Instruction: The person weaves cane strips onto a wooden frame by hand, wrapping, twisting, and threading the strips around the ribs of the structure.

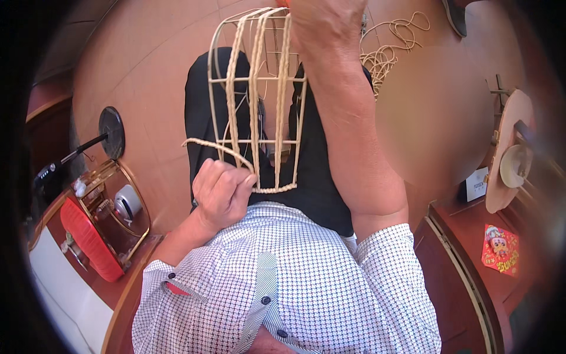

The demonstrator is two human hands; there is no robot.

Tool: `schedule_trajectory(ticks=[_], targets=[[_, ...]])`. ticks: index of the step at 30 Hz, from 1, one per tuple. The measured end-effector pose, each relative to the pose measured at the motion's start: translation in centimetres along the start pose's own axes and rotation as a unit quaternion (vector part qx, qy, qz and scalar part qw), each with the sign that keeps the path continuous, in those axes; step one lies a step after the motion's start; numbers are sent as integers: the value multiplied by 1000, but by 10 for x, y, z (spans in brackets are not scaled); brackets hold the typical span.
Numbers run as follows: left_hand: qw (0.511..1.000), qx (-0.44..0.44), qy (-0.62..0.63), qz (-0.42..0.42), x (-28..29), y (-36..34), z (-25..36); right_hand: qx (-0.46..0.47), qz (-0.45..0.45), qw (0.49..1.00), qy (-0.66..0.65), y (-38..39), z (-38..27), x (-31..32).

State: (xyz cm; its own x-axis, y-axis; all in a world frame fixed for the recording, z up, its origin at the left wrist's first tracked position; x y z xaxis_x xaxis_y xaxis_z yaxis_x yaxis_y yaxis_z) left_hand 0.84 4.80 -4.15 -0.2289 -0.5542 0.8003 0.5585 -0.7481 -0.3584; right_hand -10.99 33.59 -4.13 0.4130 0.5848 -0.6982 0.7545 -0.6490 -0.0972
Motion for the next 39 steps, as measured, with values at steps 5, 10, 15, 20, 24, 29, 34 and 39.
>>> schedule_trajectory(ticks=[5,10,15,20,24,29,34,39], targets=[[998,31,-51,6,4,3,6,73,-3,989,129,51,-30,-3],[995,37,-91,-12,4,4,15,51,-9,987,151,116,-44,-7],[994,34,-98,-43,2,0,20,16,-66,984,166,164,-55,-6],[994,32,-99,-32,-1,-2,18,-41,-116,989,79,200,-64,-14],[993,38,-108,-26,2,-2,17,-125,-125,984,35,224,-72,-37],[991,38,-127,-22,-2,-3,18,-273,-241,919,-150,250,-82,-81],[992,34,-121,-21,-4,-6,19,-273,-312,881,-228,276,-87,-102],[992,38,-119,-25,-3,-4,19,-208,-249,876,-357,284,-87,-107]])
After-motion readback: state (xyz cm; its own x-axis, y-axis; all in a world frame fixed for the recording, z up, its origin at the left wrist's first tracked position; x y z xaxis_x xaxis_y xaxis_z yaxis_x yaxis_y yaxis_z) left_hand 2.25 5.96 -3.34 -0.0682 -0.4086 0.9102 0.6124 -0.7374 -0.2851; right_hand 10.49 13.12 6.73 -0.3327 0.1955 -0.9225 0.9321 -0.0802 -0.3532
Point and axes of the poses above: each hand's wrist, its own y-axis away from the middle knuckle, its own x-axis out of the back of the hand, z = x × y, the point moved 9 cm from there along -y, towards the middle knuckle, and after that the axes turned 10 degrees about -y, right-handed, at the moved point
